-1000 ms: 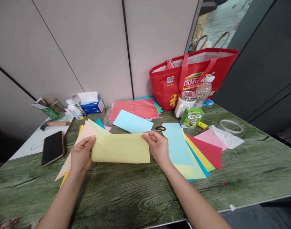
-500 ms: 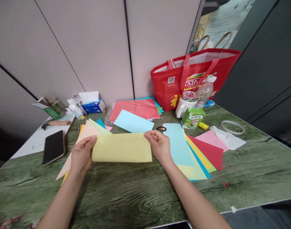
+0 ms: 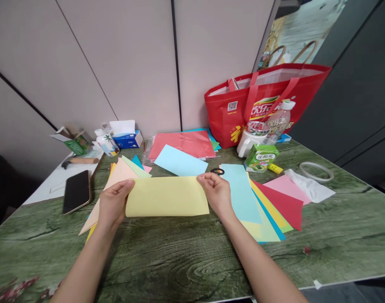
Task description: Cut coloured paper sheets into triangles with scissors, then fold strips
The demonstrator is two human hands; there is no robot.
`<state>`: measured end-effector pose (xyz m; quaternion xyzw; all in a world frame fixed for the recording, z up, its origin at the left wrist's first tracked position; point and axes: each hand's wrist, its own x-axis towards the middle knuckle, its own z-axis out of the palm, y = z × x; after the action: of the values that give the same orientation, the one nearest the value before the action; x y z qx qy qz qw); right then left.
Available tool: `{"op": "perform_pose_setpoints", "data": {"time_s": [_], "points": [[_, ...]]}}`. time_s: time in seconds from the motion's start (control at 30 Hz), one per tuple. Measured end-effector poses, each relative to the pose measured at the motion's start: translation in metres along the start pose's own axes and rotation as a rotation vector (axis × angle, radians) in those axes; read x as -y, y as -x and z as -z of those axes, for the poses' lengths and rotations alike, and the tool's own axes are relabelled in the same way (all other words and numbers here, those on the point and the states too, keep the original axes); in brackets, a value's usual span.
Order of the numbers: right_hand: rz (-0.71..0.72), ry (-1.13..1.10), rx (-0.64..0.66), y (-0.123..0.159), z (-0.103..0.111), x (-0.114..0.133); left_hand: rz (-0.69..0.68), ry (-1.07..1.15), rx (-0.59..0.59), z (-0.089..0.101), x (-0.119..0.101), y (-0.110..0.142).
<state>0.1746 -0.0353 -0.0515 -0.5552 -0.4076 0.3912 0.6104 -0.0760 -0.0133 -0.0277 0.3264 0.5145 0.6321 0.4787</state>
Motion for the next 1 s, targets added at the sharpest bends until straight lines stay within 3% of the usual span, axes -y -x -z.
{"op": "perform_pose_setpoints", "data": {"time_s": [0.6,1.0], "points": [[-0.001,0.053,0.003,-0.0007,0.0002,-0.0022,-0.058,-0.07,-0.057,-0.0019,-0.0035,0.0029],[-0.014,0.041,-0.003,0.0001,-0.0008,-0.0015,-0.057,-0.06,-0.034,-0.0007,-0.0028,0.0027]]}}
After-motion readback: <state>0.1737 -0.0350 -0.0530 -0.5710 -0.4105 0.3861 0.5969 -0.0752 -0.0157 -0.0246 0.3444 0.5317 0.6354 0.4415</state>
